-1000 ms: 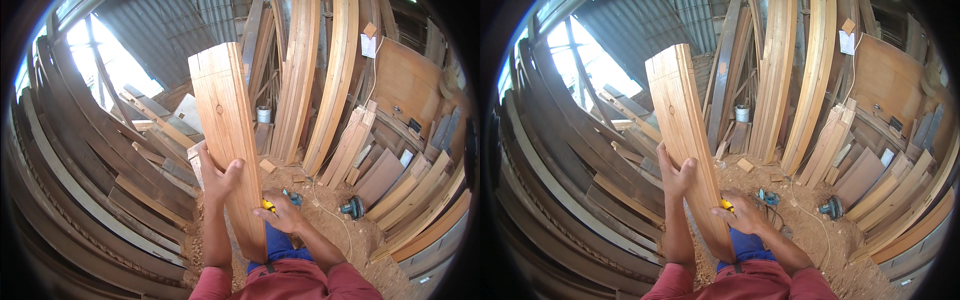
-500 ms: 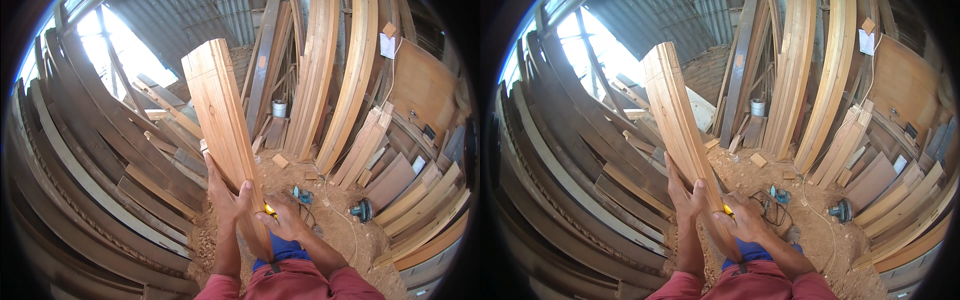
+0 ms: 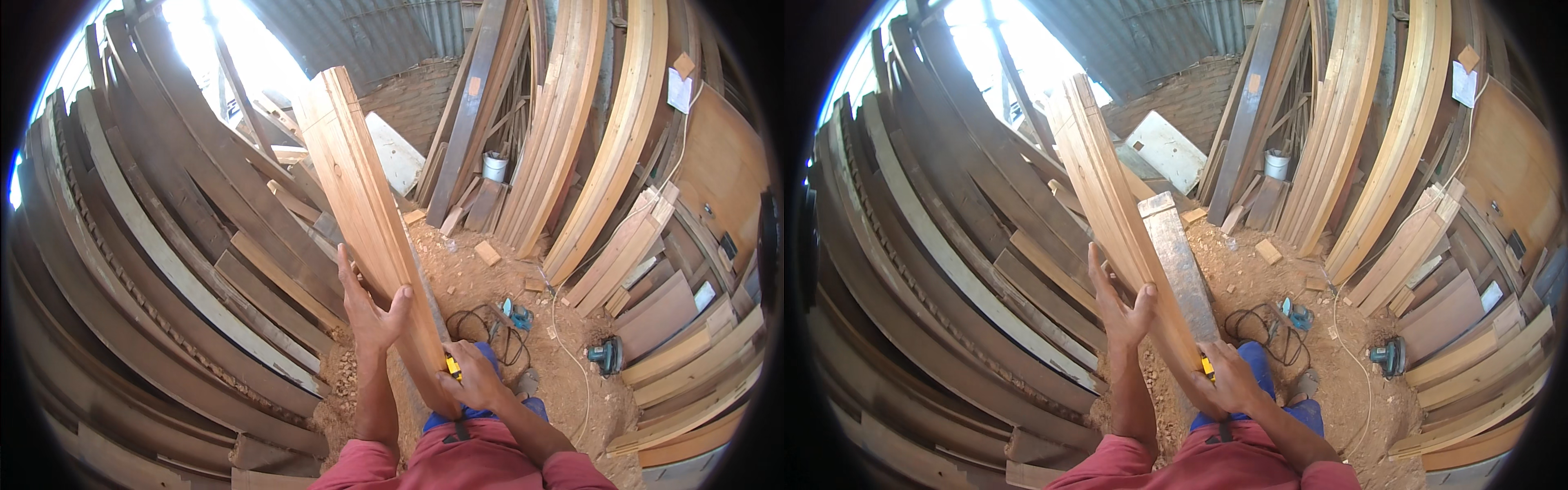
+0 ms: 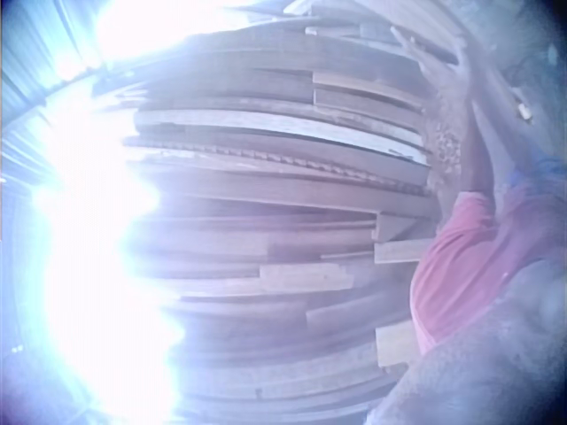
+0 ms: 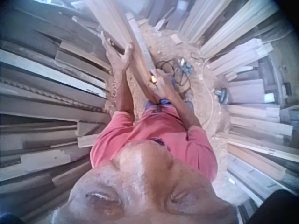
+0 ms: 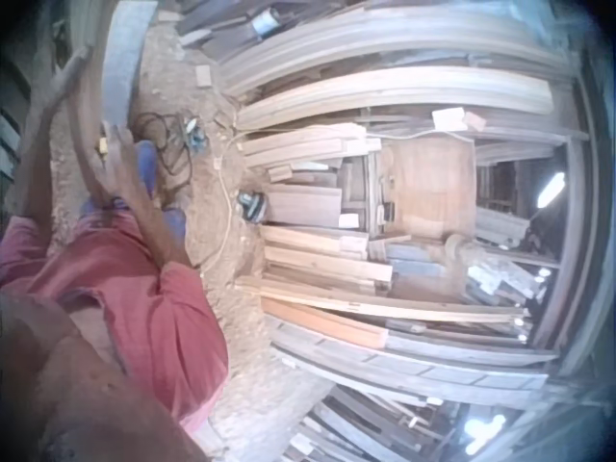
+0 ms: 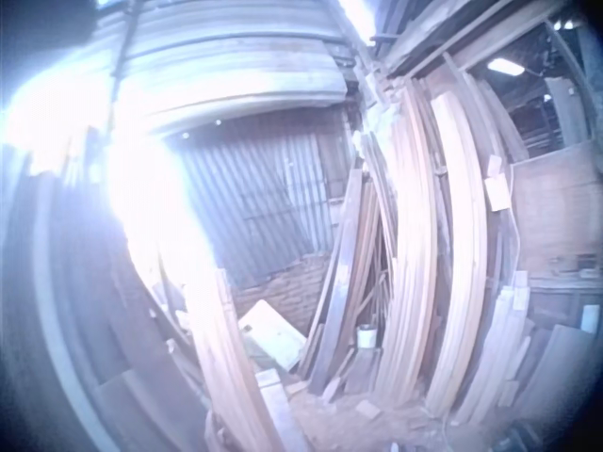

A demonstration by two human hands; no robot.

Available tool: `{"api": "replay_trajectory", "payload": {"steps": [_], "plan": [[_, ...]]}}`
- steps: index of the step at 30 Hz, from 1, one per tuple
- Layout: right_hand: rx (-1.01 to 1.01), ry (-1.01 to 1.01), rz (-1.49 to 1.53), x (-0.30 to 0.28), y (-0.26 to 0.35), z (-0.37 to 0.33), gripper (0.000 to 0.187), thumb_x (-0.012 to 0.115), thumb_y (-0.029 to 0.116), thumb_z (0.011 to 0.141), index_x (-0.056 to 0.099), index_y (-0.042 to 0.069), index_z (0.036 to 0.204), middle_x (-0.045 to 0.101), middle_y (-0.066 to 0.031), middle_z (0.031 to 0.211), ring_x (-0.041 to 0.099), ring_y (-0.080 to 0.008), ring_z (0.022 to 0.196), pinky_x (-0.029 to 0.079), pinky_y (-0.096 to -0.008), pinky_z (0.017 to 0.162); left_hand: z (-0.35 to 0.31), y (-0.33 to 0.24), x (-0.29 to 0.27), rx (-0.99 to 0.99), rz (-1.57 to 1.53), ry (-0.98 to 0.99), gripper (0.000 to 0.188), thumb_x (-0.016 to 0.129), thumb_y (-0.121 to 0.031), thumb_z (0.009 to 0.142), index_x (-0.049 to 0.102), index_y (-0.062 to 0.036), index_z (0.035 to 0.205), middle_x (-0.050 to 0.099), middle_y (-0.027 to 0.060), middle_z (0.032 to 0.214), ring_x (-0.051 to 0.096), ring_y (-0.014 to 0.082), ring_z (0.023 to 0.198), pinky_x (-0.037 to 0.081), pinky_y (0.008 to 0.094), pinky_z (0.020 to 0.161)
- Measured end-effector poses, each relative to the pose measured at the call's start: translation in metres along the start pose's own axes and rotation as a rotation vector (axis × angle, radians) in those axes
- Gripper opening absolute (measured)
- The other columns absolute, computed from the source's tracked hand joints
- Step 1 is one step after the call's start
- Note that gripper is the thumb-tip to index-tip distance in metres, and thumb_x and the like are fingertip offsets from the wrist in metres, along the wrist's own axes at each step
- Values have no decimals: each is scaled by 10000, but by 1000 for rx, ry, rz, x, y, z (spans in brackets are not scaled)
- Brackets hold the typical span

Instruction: The person measures a piece of wood with a tape measure and then uses a router to shape its edges while it is positioned on a workbench.

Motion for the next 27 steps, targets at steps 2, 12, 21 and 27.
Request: {"api": "replay_trajectory", "payload": {"steps": [2, 12, 21, 27], "plan": [[13, 18, -32, 6, -3, -4, 548, 728, 224, 862, 541, -18, 1317, 611, -233, 1112, 596, -434, 1027, 495, -500, 888, -6, 8, -6, 0, -1, 22, 1127, 799, -221, 750, 141, -7, 1640, 571, 263, 1353, 639, 358, 1189, 513, 457, 1021], [41, 25, -147, 15, 10, -3, 513, 727, 198, 849, 560, -1, 1291, 610, -218, 1130, 603, -425, 1033, 522, -509, 864, -52, 40, 3, -98, -24, 96, 1267, 843, -300, 745, 2, -19, 1650, 414, 256, 1494, 506, 343, 1321, 451, 458, 1082], [-20, -42, 93, 31, 12, -12, 572, 747, 149, 825, 531, -12, 1330, 595, -244, 1095, 591, -438, 1019, 486, -485, 896, -38, 42, 1, -201, -261, 190, 1242, 739, -137, 675, -26, 33, 1639, 314, 264, 1567, 375, 370, 1451, 338, 453, 1187], [114, 38, 104, 51, -8, -41, 530, 731, 169, 858, 553, -29, 1315, 615, -254, 1117, 617, -436, 1042, 507, -478, 910, -45, 66, -9, -107, -110, 223, 1220, 684, -111, 671, -40, 28, 1642, 276, 260, 1597, 337, 355, 1474, 316, 441, 1198]]}}
Point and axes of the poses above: each hand's wrist, its own z-axis towards the middle knuckle, its own x-axis out of the palm, y = z × x, the point moved 4 cm from there along z, towards the middle knuckle
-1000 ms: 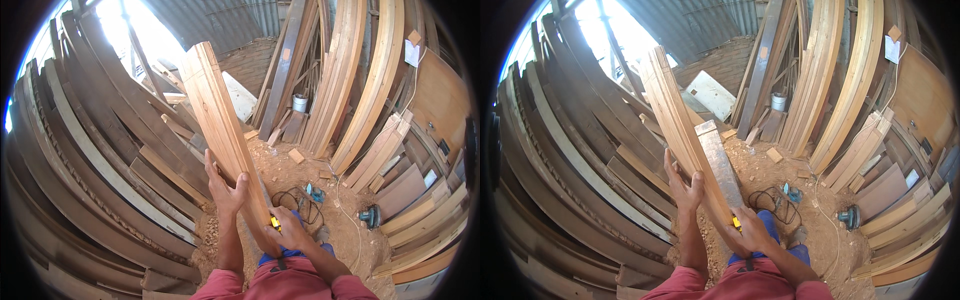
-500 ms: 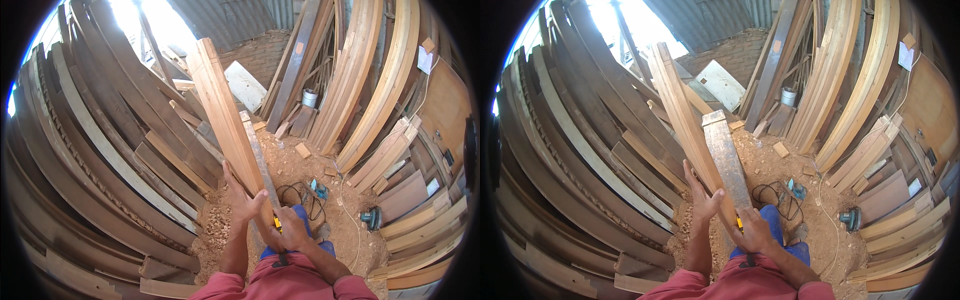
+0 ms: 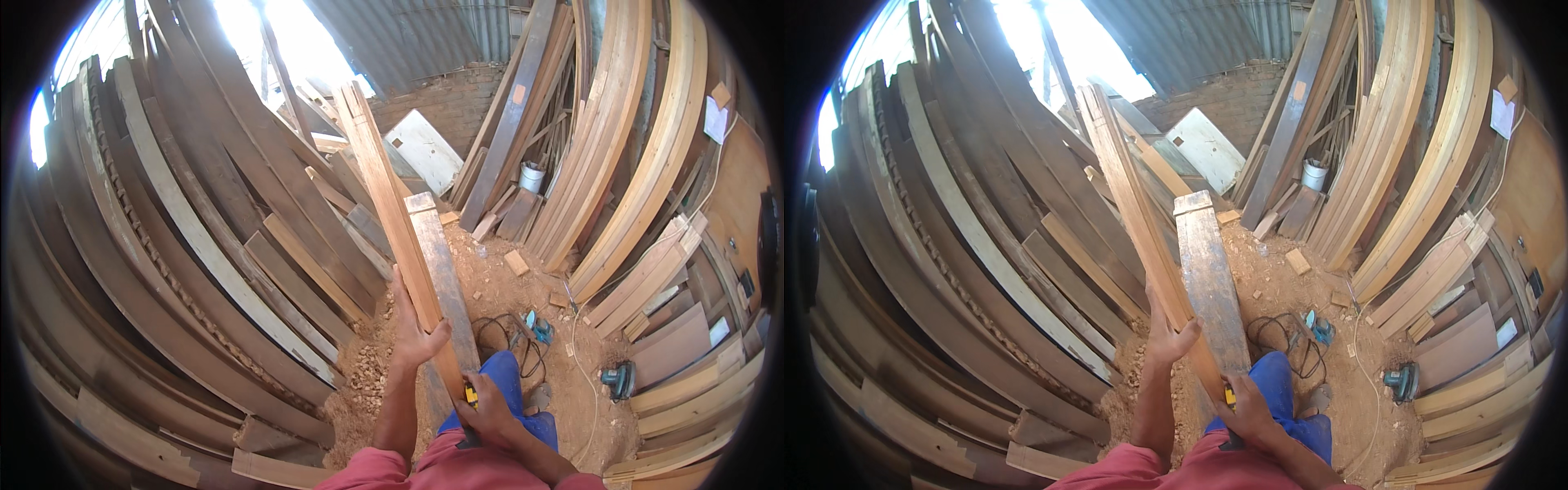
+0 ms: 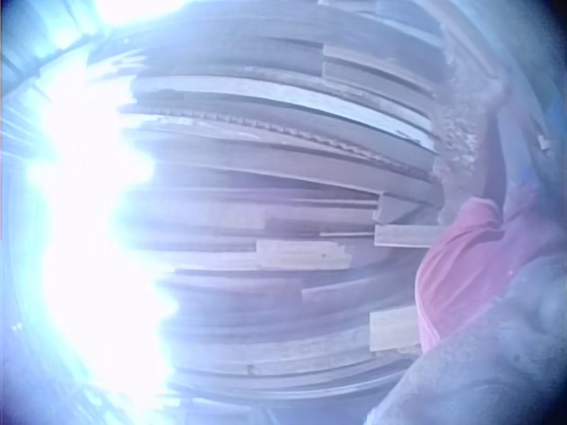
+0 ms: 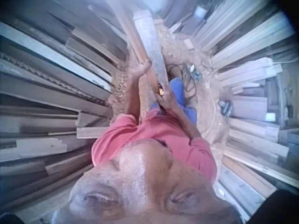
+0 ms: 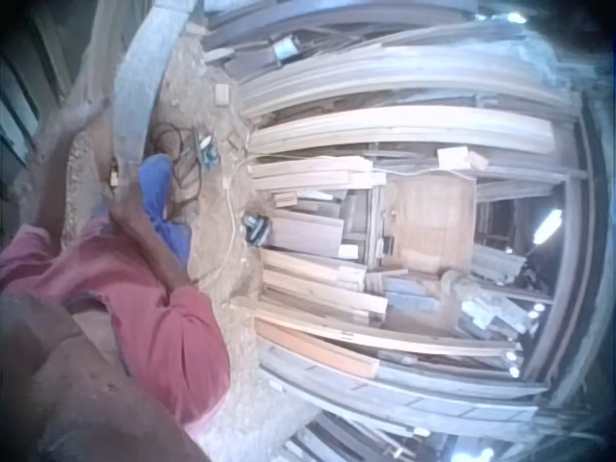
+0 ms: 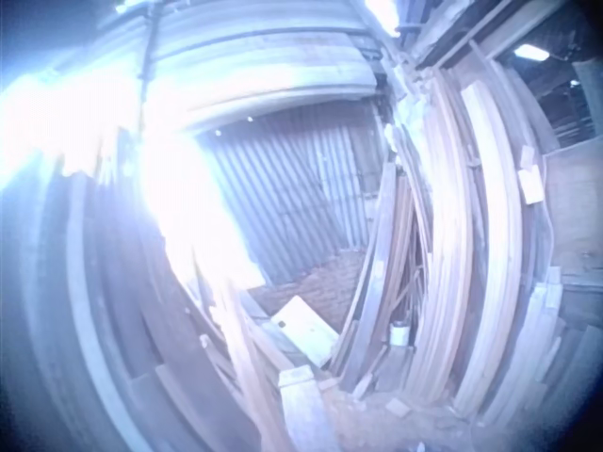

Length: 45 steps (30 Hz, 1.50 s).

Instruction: The person measures a piece of wood with a tape measure and then uses a router to shape its edges while it is positioned on a workbench.

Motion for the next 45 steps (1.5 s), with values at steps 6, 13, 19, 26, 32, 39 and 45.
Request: {"api": "replay_trajectory", "payload": {"steps": [6, 13, 19, 26, 32, 39, 45], "plan": [[230, 233, -102, 18, -56, -44, 561, 740, 290, 880, 567, 16, 1338, 641, -251, 1130, 620, -447, 1087, 503, -498, 964, 4, -25, 4, 6, -29, 10, 1223, 672, -92, 690, -92, 16, 1639, 246, 258, 1615, 285, 355, 1502, 280, 438, 1216], [286, 346, -148, 24, -73, -56, 516, 719, 337, 898, 598, 29, 1293, 655, -243, 1175, 622, -434, 1116, 501, -505, 976, -4, -20, 4, -163, -193, -17, 1250, 725, -120, 710, -99, 11, 1641, 210, 265, 1635, 272, 359, 1516, 261, 440, 1227], [226, 399, -170, 31, -78, -42, 484, 726, 314, 885, 605, 58, 1278, 651, -231, 1126, 613, -439, 1096, 499, -507, 946, -51, 32, 6, 24, 362, -153, 1229, 768, -131, 738, -35, -57, 1666, 313, 227, 1573, 443, 351, 1381, 405, 457, 1143], [168, 321, -106, 18, -77, -49, 511, 754, 273, 901, 588, 36, 1323, 659, -202, 1157, 636, -396, 1080, 503, -476, 955, -44, 92, -7, -446, -287, -335, 1011, 742, -156, 796, 189, -71, 1638, 519, 211, 1319, 625, 320, 1076, 576, 410, 859], [710, 149, 415, 8, -96, -48, 488, 730, 240, 916, 611, -13, 1315, 680, -100, 1095, 632, -174, 1000, 513, -320, 912, -72, 160, -49, -631, -581, -451, 495, 639, -251, 921, 496, -24, 1337, 612, 117, 1086, 642, 206, 922, 560, 348, 739], [560, 186, 253, 17, -101, -34, 390, 691, 182, 950, 618, -11, 1281, 664, -73, 1031, 628, -160, 957, 509, -307, 873, -157, 201, -28, -878, -973, -654, 596, 618, -434, 882, 532, 12, 1267, 663, 180, 1014, 689, 309, 938, 580, 431, 882], [647, 188, 388, 17, -109, -34, 415, 702, 235, 935, 617, -4, 1263, 629, -9, 891, 569, -72, 652, 479, -260, 571, -238, 244, -1, -831, -1408, -624, 687, 502, -544, 906, 545, -23, 1351, 665, 211, 1224, 667, 387, 1095, 547, 532, 962]]}}
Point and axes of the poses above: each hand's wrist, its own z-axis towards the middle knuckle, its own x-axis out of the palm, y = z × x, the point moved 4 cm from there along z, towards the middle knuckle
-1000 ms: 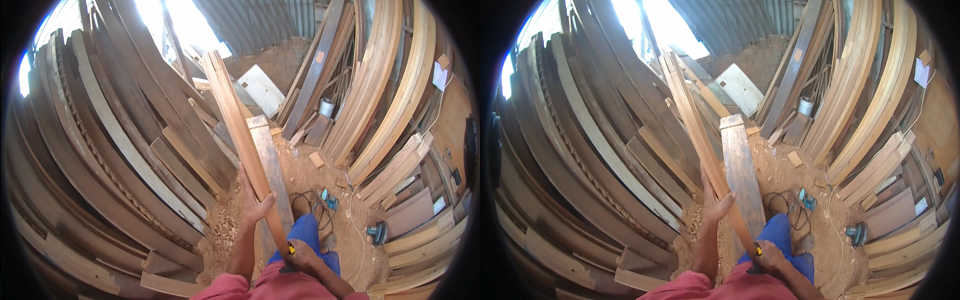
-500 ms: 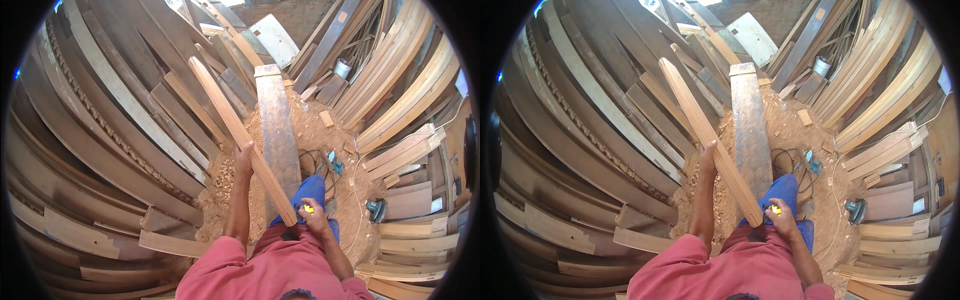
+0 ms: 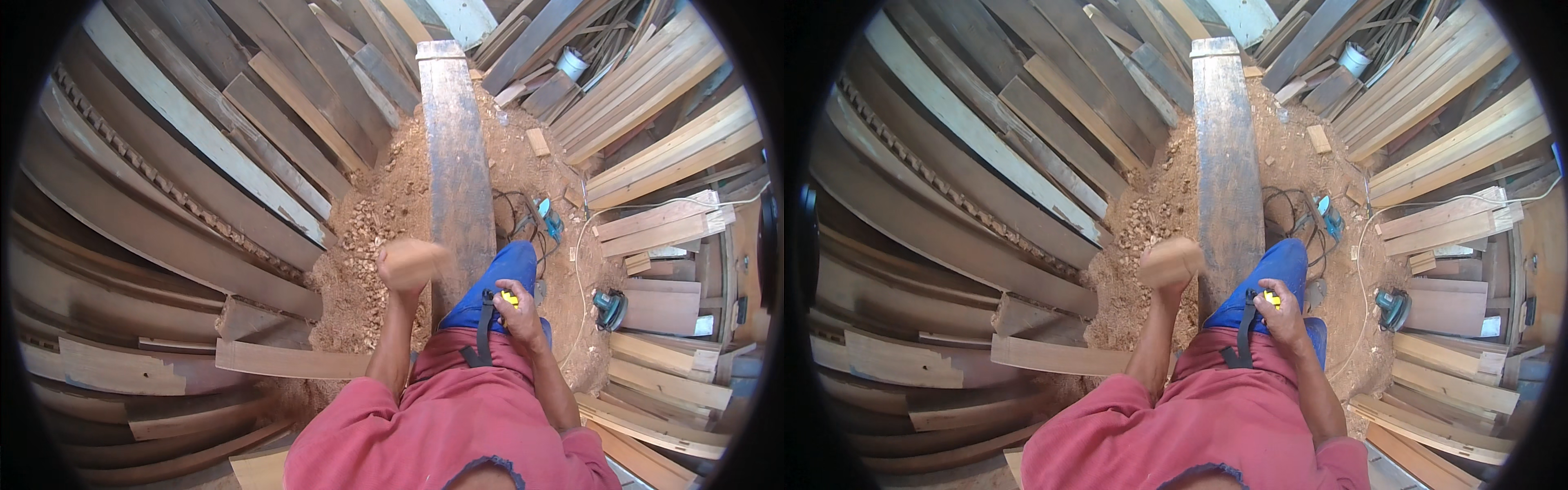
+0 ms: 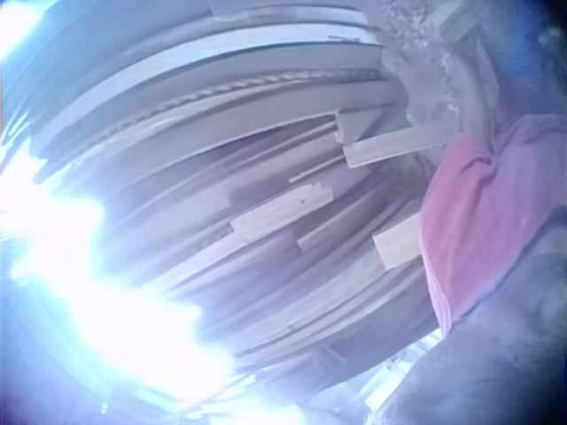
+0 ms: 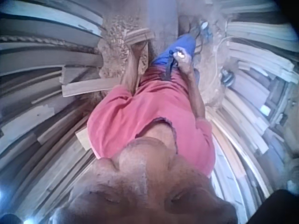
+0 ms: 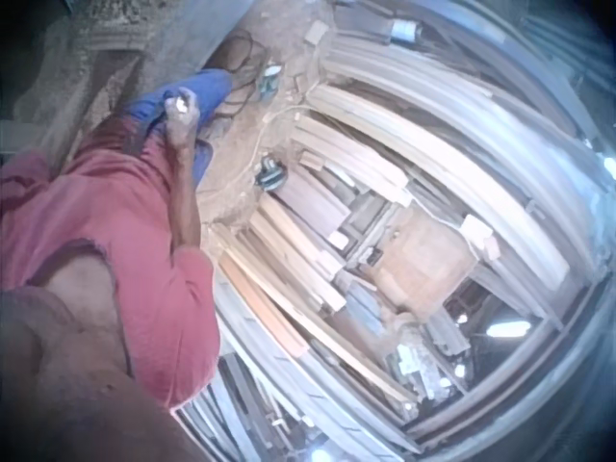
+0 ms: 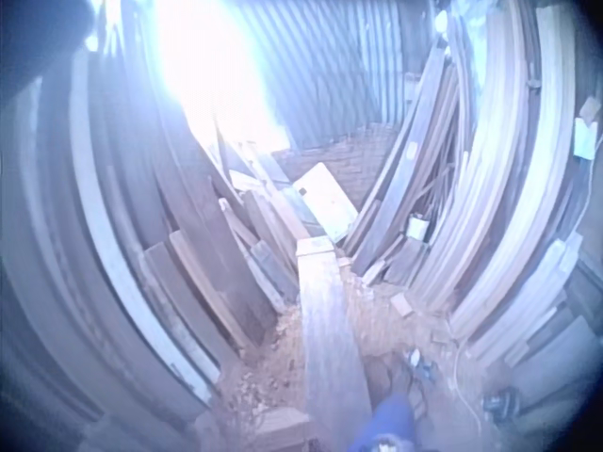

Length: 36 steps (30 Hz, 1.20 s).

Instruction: The person measures a piece of wood with a tape measure and then uses a router to shape its edges while it is positioned on a workbench.

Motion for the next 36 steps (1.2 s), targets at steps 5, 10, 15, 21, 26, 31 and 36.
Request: {"api": "replay_trajectory", "payload": {"steps": [5, 10, 15, 21, 26, 31, 36], "plan": [[46, 6, -35, -5, 1, 7, 418, 690, 250, 938, 622, -6, 1262, 618, -12, 837, 563, -70, 614, 485, -251, 565, -12, 7, 18, -2, -189, 72, 643, 578, -552, 901, 640, -75, 1328, 695, 145, 1254, 662, 351, 1156, 523, 540, 1009], [126, 49, 50, 0, 2, 16, 387, 665, 225, 969, 614, 10, 1286, 601, -4, 808, 556, -59, 585, 478, -228, 506, -38, 10, 15, -29, -92, -111, 680, 600, -520, 879, 575, -85, 1401, 666, 144, 1300, 660, 351, 1160, 525, 539, 1016], [180, 42, 99, -4, -4, 21, 376, 659, 229, 982, 613, 21, 1292, 605, -3, 815, 573, -61, 625, 503, -226, 506, -73, 31, 27, -140, -132, -200, 720, 654, -539, 868, 547, -104, 1432, 675, 143, 1291, 674, 359, 1153, 555, 538, 994], [222, 56, 98, -4, 0, 24, 383, 658, 240, 982, 617, 26, 1298, 611, -15, 851, 602, -70, 715, 541, -241, 517, -85, 27, 60, -214, -176, -127, 695, 683, -526, 880, 552, -111, 1422, 697, 132, 1256, 713, 332, 1086, 614, 499, 910], [214, 72, 69, -3, -3, 26, 384, 657, 240, 982, 618, 31, 1302, 611, -14, 863, 608, -71, 738, 547, -244, 517, -72, 15, 45, -197, -99, -215, 683, 672, -532, 904, 544, -101, 1418, 704, 133, 1236, 739, 311, 1026, 647, 466, 877], [255, 40, 106, -6, -1, 22, 375, 652, 234, 985, 615, 36, 1302, 638, -24, 903, 627, -86, 751, 563, -257, 519, -46, -60, 98, -46, -508, 284, 675, 634, -439, 927, 494, -38, 1452, 701, 178, 1268, 749, 317, 1057, 614, 454, 1004], [263, 103, 137, -3, -6, 34, 381, 652, 240, 989, 604, 44, 1312, 657, -33, 940, 645, -98, 763, 575, -268, 518, -14, -147, 53, 133, -483, 333, 781, 559, -573, 952, 465, 6, 1468, 659, 230, 1356, 735, 335, 1108, 595, 485, 1010]]}}
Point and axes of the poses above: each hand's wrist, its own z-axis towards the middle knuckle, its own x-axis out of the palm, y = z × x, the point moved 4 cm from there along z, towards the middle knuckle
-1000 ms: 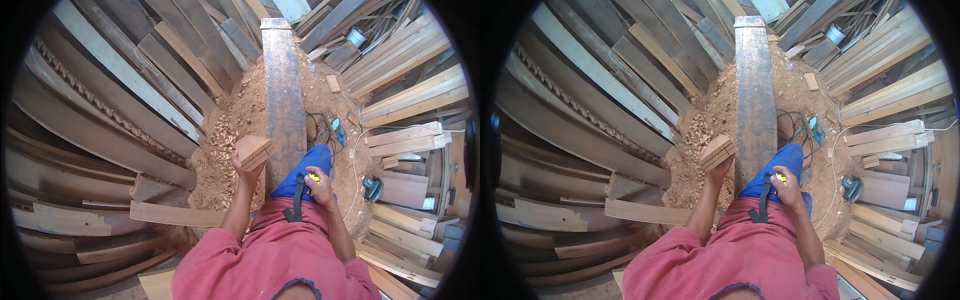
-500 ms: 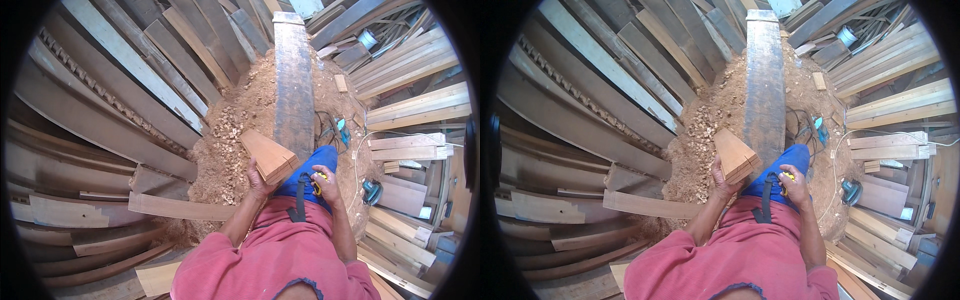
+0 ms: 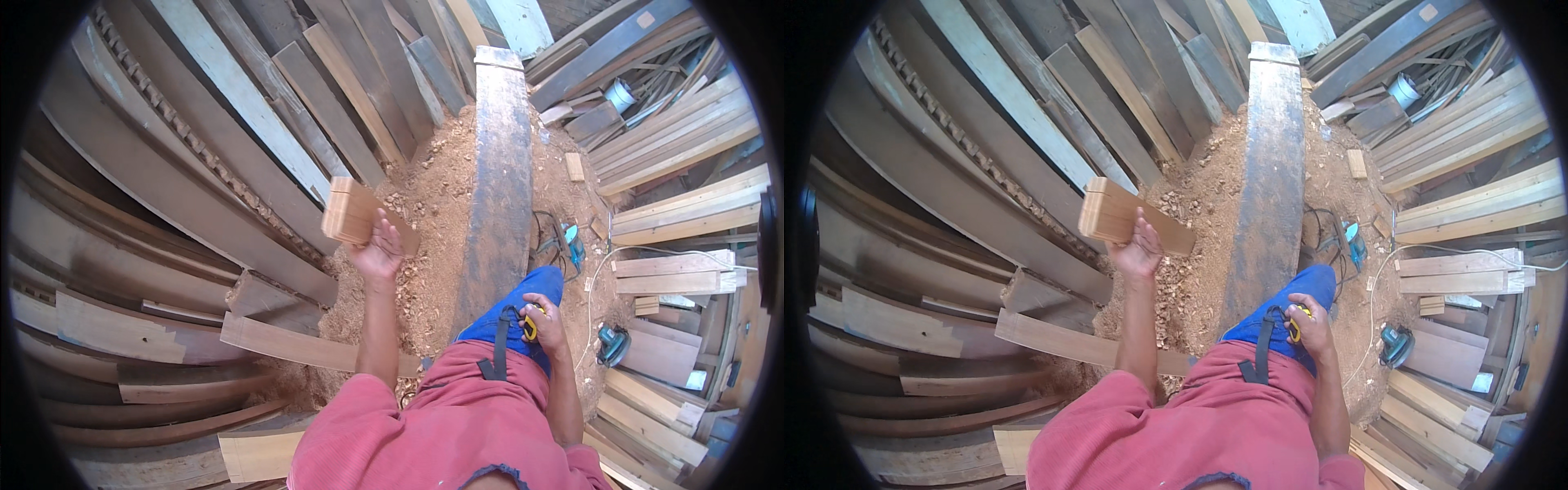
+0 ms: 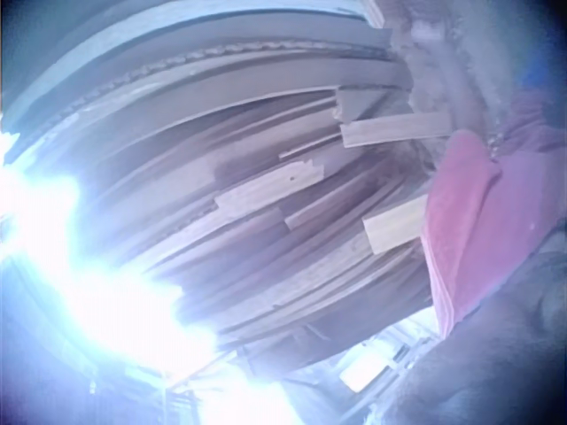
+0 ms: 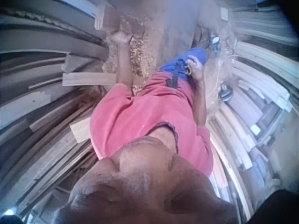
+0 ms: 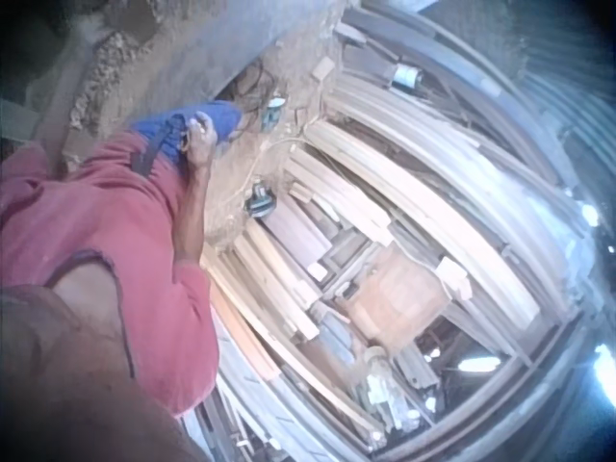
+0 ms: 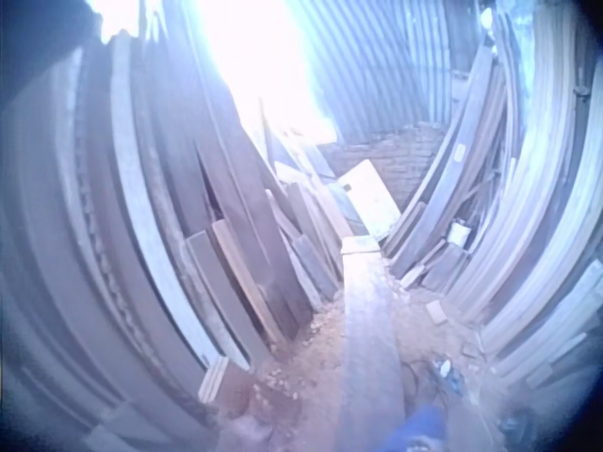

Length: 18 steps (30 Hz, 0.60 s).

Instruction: The person measures a piece of wood with a tape measure and then uses a router to shape its edges while it is positioned on a workbench.

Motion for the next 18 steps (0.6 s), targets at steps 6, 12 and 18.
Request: {"api": "replay_trajectory", "payload": {"steps": [6, 12, 18], "plan": [[7, 13, -16, -4, 2, 0, 395, 646, 240, 991, 594, 42, 1329, 661, -41, 946, 652, -104, 762, 580, -274, 517, 59, -104, -7, 76, 273, -339, 857, 372, -711, 979, 502, 17, 1413, 688, 222, 1275, 724, 346, 1091, 586, 507, 961], [-16, -23, -127, 6, 19, -5, 479, 667, 258, 970, 560, 26, 1375, 656, -41, 925, 638, -95, 720, 551, -259, 502, 45, -58, -48, 82, 1004, -619, 500, 429, -502, 1046, 543, -43, 1210, 681, 134, 1003, 629, 230, 742, 577, 444, 707], [-214, -51, -366, 0, 8, 15, 597, 677, 219, 935, 487, -36, 1441, 638, -136, 1164, 652, -189, 985, 542, -321, 855, -45, 109, -110, -355, 1218, -507, 392, 571, -290, 1044, 523, -26, 1330, 674, 115, 1025, 651, 151, 731, 564, 296, 644]]}}
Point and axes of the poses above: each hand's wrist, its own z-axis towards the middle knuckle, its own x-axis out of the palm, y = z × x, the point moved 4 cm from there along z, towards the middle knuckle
